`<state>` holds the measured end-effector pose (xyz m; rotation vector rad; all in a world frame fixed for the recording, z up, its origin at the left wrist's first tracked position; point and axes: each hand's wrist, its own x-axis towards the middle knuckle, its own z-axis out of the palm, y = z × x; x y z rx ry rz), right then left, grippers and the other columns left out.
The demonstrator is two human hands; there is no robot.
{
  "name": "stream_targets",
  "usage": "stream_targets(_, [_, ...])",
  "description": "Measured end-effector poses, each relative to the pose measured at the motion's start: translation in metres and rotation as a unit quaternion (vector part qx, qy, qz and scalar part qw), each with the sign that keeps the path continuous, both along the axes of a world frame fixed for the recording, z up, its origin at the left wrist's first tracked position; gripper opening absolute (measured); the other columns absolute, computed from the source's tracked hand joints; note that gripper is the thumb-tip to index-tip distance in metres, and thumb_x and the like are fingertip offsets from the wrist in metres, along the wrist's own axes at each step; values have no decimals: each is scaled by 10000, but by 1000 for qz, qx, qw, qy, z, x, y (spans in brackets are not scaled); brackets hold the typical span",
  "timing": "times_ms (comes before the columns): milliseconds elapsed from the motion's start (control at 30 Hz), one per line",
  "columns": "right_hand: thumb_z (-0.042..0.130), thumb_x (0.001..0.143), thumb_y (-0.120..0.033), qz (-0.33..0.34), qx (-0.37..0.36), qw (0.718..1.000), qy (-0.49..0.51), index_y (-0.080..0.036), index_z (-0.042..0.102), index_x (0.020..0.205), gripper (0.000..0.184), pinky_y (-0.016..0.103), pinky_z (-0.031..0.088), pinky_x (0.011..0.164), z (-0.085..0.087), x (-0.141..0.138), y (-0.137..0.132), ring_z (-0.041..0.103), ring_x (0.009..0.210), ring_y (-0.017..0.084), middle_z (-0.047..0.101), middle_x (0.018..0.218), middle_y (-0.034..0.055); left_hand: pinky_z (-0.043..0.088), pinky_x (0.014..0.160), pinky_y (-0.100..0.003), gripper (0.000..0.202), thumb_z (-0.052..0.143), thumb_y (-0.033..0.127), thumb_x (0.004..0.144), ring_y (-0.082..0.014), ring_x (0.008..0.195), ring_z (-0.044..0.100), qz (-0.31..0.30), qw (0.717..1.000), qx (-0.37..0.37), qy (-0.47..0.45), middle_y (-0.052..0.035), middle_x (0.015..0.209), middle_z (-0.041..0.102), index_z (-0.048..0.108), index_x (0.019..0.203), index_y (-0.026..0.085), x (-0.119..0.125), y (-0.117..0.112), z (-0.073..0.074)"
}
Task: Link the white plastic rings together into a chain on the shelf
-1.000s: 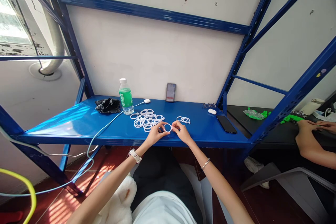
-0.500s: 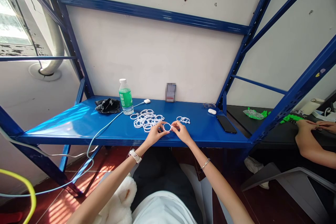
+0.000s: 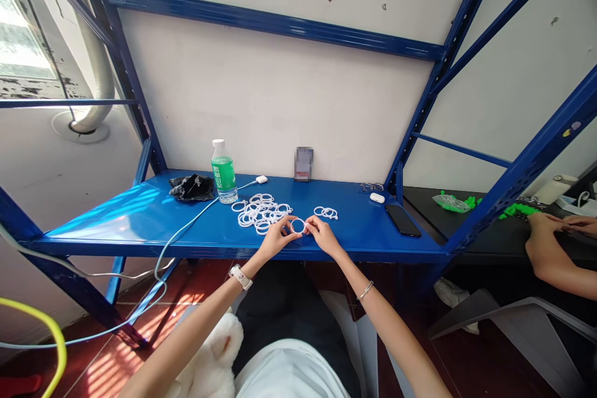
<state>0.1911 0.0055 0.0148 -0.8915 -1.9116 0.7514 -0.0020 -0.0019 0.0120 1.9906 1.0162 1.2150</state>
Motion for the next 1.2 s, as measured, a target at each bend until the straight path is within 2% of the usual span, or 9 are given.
stream_targets(333, [472,918,-473,-15,-8,1000,-6,-216,554,939,271,314,510,709,3,-1,-2,631,756,180,638,778,21,503,595,-271,524,649,509,766,-141,630,561,3,1000,-6,-12,8,749,571,544,1169,190,1,0,0])
stream_targets(600, [455,924,-475,-14,0,1000,-14,-221,557,878,277,318,509,703,4,0,-3,624,735,177,629,762,9,514,651,-300,523,648,528,760,-181,726,604,5,1000,-1,10,-5,766,601,563,1153,193,1,-1,2])
stream_targets(800, [461,919,-467,-46,14,999,-22,-216,585,875,284,315,505,699,6,-1,-5,627,730,182,646,770,20,508,648,-303,517,596,505,811,-191,762,613,22,999,11,29,-34,840,632,534,1218,191,4,-1,-2])
stream_targets(933, [462,923,-434,-80,40,995,-33,-211,596,852,269,313,486,685,4,0,-2,625,708,188,655,760,26,499,662,-295,492,552,442,862,-193,808,600,41,996,47,56,-36,870,631,483,1285,200,5,-1,-6])
stream_targets(1033, [457,928,-414,-122,69,988,-59,-216,602,850,258,321,476,686,3,5,2,620,719,198,664,783,36,495,707,-309,353,490,375,908,-203,856,577,54,988,105,95,-39,872,620,526,1215,205,4,-2,-4])
stream_targets(1200, [409,946,-425,-253,152,944,-146,-215,600,818,311,352,425,710,6,30,11,584,729,219,660,797,63,478,807,-376,263,402,257,940,-249,974,530,126,949,216,190,-94,987,594,576,1126,192,-7,5,2])
